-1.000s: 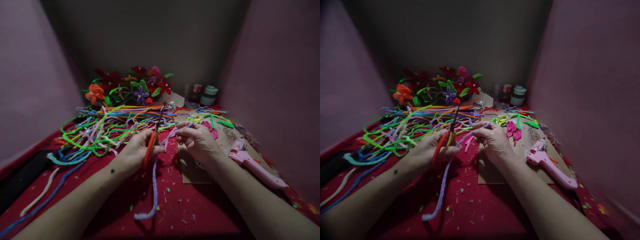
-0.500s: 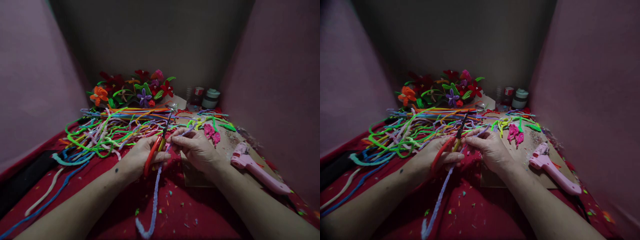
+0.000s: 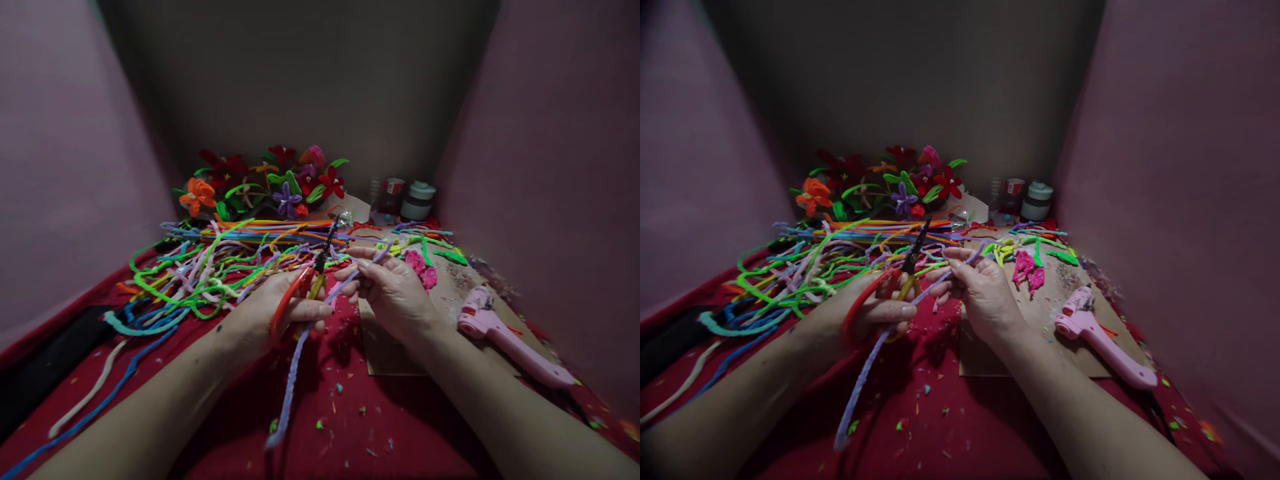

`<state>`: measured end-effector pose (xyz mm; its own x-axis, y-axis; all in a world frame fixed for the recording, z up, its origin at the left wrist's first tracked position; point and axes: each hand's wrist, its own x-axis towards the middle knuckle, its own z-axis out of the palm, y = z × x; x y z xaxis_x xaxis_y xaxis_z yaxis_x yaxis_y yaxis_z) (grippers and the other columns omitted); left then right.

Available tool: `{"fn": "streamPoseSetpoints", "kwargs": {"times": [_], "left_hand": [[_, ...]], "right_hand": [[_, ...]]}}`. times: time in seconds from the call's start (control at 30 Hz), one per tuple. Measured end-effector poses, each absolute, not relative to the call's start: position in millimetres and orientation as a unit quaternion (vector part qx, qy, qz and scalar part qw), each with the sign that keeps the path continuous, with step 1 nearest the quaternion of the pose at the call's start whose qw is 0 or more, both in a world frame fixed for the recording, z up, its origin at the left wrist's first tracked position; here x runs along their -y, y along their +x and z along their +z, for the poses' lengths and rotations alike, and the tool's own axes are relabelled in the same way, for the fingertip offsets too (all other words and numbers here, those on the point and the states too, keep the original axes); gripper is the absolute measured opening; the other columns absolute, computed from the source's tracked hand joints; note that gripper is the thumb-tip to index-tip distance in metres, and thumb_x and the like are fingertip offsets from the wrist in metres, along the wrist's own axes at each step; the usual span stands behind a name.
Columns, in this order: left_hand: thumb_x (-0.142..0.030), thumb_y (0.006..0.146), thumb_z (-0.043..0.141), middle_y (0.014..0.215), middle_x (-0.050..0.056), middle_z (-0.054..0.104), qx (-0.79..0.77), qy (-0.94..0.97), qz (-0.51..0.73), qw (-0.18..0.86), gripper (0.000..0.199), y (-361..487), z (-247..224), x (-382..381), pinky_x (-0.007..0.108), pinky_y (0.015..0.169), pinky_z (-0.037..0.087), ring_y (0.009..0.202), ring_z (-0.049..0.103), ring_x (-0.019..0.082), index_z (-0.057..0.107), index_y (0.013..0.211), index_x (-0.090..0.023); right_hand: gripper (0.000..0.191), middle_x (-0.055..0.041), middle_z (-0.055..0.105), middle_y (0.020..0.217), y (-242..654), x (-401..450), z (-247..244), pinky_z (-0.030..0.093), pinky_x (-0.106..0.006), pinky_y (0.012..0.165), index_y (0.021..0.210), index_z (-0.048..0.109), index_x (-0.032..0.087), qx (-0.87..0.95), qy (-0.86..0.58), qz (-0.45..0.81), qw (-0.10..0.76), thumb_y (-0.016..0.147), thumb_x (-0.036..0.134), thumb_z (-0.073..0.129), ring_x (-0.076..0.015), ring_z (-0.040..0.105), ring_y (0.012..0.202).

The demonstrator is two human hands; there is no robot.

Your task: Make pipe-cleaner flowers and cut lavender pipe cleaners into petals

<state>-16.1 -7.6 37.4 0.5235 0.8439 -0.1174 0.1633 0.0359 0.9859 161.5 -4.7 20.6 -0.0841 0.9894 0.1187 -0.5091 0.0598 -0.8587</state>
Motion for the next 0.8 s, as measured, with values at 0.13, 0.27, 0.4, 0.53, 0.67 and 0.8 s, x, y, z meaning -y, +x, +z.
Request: {"fn": "streamPoseSetpoints", "kwargs": {"times": [0.13,0.27,0.4,0.53,0.67,0.8], "left_hand": [[-0.022,0.065,0.065,0.055,-0.003,0.051,-0.367,0.589,0.295,0.657,0.020,-18,36,3,0.019,0.045,0.033,0.047,0.045,0.007,0.047,0.071,-0.016],[-0.020,0.062,0.066,0.060,-0.002,0.053,-0.364,0.573,0.307,0.667,0.021,-15,39,3,0.019,0.047,0.034,0.050,0.047,0.007,0.050,0.073,-0.014],[-0.028,0.063,0.064,0.056,-0.003,0.050,-0.381,0.613,0.286,0.631,0.021,-17,40,1,0.020,0.045,0.033,0.046,0.044,0.007,0.047,0.067,-0.015],[-0.038,0.066,0.059,0.054,-0.003,0.050,-0.497,0.723,0.193,0.440,0.025,-28,34,-12,0.021,0.042,0.031,0.043,0.042,0.009,0.043,0.063,-0.018],[-0.036,0.067,0.053,0.061,0.002,0.054,-0.550,0.823,0.089,0.108,0.017,-33,24,-20,0.026,0.050,0.034,0.057,0.052,0.016,0.050,0.065,-0.020],[-0.041,0.073,0.048,0.063,0.006,0.058,-0.527,0.847,0.031,0.058,0.025,-30,29,-13,0.029,0.055,0.037,0.059,0.054,0.019,0.055,0.064,-0.019]], "right_hand": [[0.019,-0.0038,0.068,0.075,164,3,21,0.047,-0.022,0.050,0.088,0.058,0.016,0.386,-0.287,0.605,0.634,0.072,0.025,0.061,-0.0108,0.061,0.054],[0.020,-0.0034,0.067,0.072,156,10,13,0.046,-0.021,0.051,0.084,0.063,0.015,0.426,-0.283,0.679,0.526,0.068,0.027,0.066,-0.0105,0.060,0.057],[0.015,-0.0020,0.062,0.056,159,7,12,0.043,-0.020,0.045,0.071,0.064,0.013,0.429,-0.323,0.647,0.541,0.067,0.027,0.068,-0.0090,0.055,0.048],[0.015,-0.0003,0.062,0.057,182,-7,22,0.039,-0.020,0.038,0.065,0.058,0.017,0.362,-0.293,0.593,0.657,0.065,0.028,0.068,-0.0099,0.054,0.044],[0.014,0.0054,0.051,0.045,188,-11,23,0.025,-0.015,0.032,0.070,0.056,0.017,0.335,-0.303,0.638,0.623,0.067,0.026,0.067,-0.0037,0.038,0.033],[0.020,0.0066,0.047,0.045,174,-1,15,0.022,-0.016,0.033,0.073,0.055,0.016,0.385,-0.292,0.691,0.537,0.070,0.034,0.064,-0.0033,0.035,0.032]]}}
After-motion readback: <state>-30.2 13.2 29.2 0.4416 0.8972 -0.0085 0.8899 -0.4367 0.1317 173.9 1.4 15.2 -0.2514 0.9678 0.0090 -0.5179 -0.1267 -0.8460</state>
